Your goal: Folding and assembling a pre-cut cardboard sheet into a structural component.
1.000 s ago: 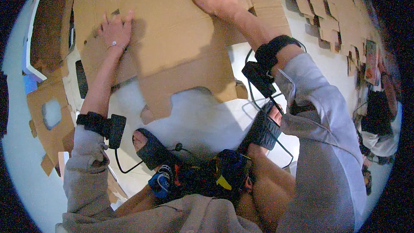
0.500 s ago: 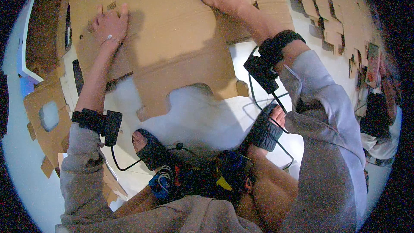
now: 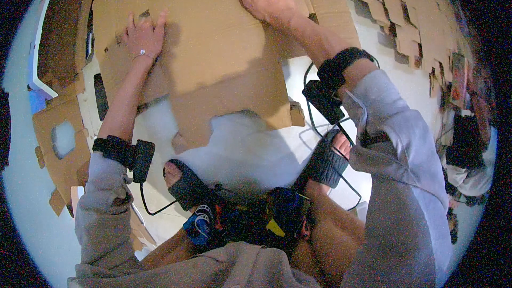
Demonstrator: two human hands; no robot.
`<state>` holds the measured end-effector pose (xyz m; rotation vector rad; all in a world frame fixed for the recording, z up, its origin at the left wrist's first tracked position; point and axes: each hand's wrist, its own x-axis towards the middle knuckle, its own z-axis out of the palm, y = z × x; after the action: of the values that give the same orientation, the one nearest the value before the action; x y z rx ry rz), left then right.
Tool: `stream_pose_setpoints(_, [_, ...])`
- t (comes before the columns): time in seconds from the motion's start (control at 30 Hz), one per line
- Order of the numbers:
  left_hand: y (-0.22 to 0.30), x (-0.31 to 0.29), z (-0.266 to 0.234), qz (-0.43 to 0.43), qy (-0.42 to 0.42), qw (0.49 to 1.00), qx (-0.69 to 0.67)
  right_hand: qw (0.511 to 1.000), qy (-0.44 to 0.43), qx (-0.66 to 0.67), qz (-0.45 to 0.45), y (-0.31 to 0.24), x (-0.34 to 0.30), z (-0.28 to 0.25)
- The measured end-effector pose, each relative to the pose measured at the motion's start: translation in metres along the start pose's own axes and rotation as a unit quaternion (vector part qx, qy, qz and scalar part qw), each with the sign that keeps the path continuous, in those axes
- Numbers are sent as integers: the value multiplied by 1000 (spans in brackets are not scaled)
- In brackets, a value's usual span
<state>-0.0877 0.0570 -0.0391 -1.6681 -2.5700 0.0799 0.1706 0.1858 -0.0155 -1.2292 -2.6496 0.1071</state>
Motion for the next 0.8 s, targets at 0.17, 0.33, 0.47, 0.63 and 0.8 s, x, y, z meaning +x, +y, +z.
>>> stream_pose_setpoints(0.17, [2,5,2,6,32,999,-12,1000,10,-2,7,6,3,-1])
stream_pose_setpoints(0.33, [-1,11,-6,-6,33,999,-24,1000,-18,16,14,0,11,-9])
stream_pose_setpoints(0.47, [0,13,-7,-7,18,1000,-14,1000,14,22,15,2,12,-4])
stream_pose_setpoints(0.63, [-2,12,5,2,58,998,-33,999,32,-5,1,9,7,12])
stream_pose_setpoints(0.8, [2,1,3,9,15,1000,-19,997,2,-81,-8,10,-4,12])
